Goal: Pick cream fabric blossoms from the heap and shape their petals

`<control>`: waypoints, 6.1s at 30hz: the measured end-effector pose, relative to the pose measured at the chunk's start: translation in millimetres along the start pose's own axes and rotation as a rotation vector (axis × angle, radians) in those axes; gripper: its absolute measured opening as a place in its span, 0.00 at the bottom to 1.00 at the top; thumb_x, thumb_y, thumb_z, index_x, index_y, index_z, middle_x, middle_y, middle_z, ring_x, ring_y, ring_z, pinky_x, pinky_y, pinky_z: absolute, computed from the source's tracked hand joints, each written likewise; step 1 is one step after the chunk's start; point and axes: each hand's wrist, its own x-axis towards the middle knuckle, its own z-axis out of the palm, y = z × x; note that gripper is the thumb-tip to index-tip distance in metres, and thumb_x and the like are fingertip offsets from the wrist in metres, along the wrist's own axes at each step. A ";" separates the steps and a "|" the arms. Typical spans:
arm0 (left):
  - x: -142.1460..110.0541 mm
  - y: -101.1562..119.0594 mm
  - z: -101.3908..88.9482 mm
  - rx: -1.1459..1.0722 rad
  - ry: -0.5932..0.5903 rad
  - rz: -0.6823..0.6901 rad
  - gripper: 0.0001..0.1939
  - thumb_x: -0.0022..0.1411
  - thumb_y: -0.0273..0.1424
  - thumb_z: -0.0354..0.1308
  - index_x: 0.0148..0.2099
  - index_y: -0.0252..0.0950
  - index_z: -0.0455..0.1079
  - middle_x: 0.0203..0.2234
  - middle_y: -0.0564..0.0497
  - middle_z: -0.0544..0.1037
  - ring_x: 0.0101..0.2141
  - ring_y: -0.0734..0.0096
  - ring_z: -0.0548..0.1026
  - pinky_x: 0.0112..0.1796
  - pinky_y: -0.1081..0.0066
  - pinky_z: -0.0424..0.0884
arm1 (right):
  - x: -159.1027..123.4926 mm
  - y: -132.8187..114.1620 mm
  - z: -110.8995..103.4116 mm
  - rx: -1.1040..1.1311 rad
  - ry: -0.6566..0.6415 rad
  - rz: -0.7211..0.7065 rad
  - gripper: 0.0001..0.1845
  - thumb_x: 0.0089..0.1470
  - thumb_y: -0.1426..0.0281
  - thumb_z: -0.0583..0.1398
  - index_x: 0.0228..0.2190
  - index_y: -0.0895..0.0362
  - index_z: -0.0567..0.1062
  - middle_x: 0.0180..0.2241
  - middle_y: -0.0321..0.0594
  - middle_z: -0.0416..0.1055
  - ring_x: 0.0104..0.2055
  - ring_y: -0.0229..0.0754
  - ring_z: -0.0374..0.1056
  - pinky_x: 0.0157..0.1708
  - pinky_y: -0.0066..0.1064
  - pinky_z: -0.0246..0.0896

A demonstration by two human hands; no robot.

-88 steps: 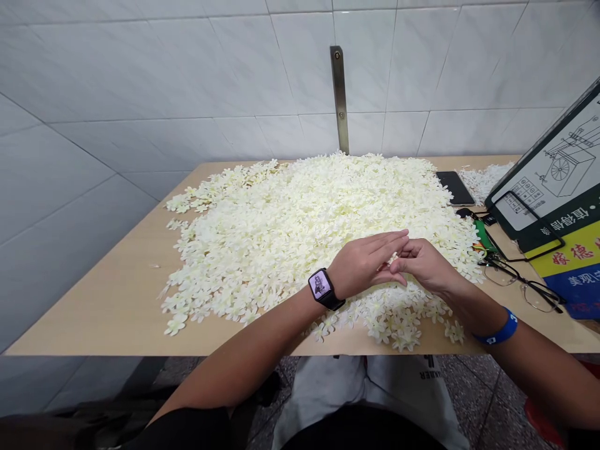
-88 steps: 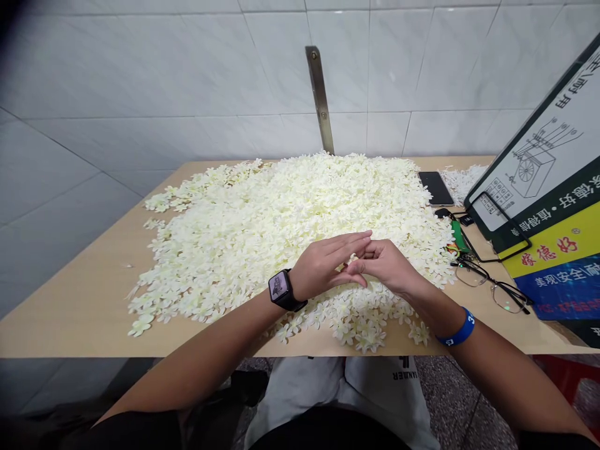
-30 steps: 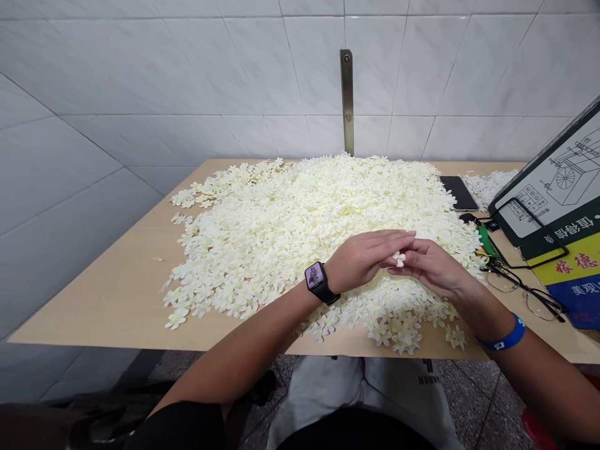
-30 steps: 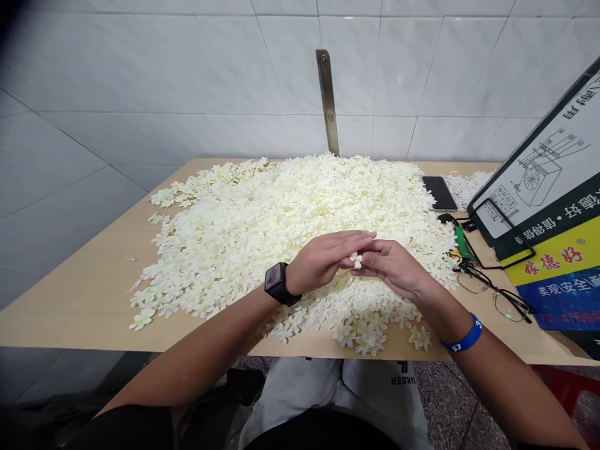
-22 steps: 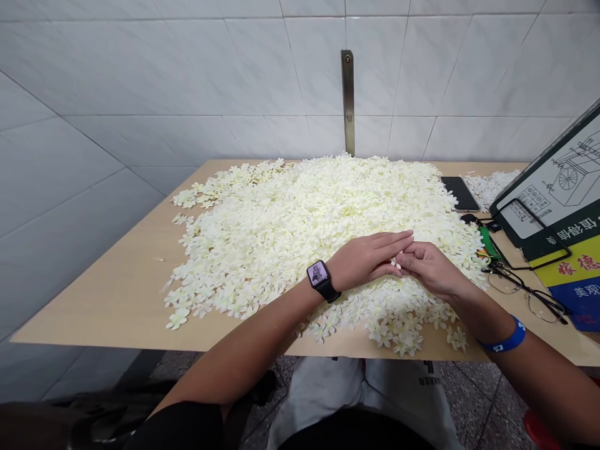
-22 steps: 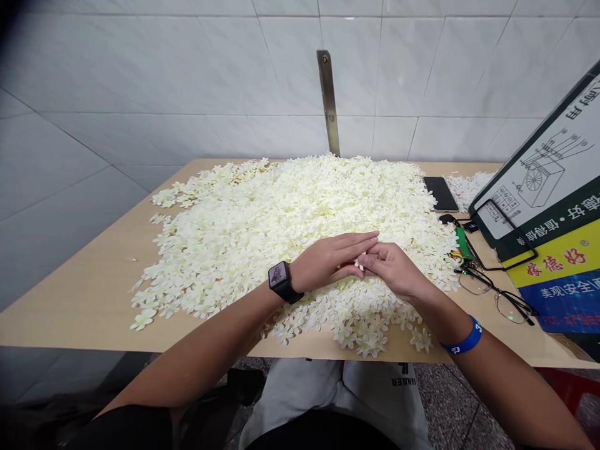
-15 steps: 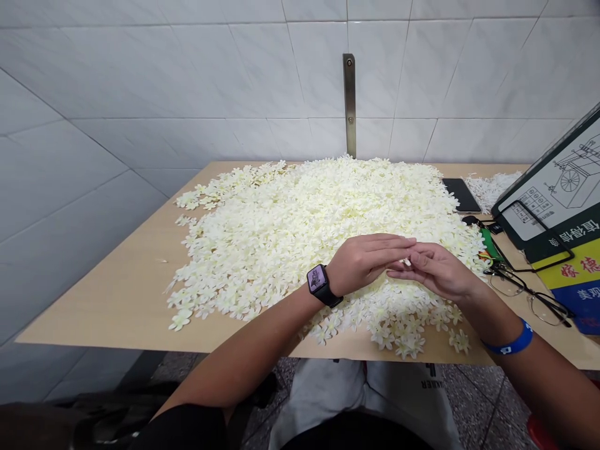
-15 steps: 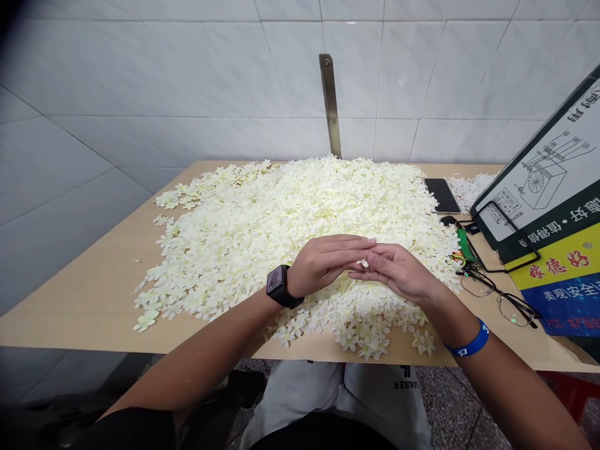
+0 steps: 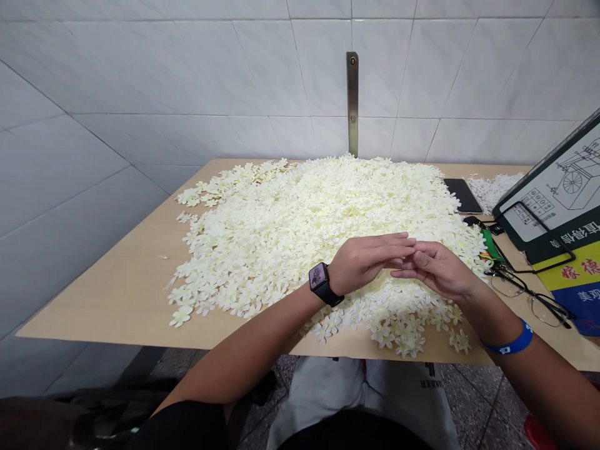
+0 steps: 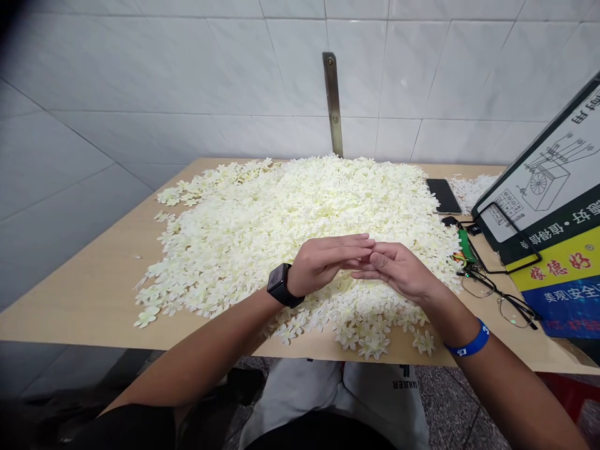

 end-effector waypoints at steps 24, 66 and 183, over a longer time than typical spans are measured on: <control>-2.2 -13.2 4.7 0.267 -0.246 -0.020 0.22 0.74 0.30 0.52 0.67 0.33 0.63 0.60 0.41 0.75 0.61 0.63 0.73 0.57 0.64 0.77 | 9.8 17.8 2.5 -0.057 0.107 0.074 0.17 0.46 0.58 0.75 0.33 0.57 0.85 0.35 0.45 0.82 0.40 0.44 0.78 0.50 0.41 0.75; 3.0 -1.9 7.5 0.224 -0.197 -0.073 0.34 0.74 0.35 0.54 0.75 0.41 0.44 0.66 0.39 0.66 0.64 0.59 0.70 0.57 0.58 0.77 | 8.6 12.7 1.9 -0.154 0.143 -0.085 0.18 0.48 0.55 0.74 0.28 0.57 0.83 0.28 0.40 0.79 0.32 0.41 0.75 0.37 0.34 0.74; -5.1 -11.2 10.0 0.128 -0.043 -0.085 0.27 0.68 0.35 0.62 0.67 0.38 0.65 0.58 0.41 0.77 0.57 0.61 0.78 0.55 0.61 0.78 | 11.2 12.4 1.6 -0.072 0.317 -0.082 0.18 0.39 0.56 0.78 0.27 0.54 0.84 0.26 0.37 0.77 0.29 0.39 0.71 0.33 0.31 0.72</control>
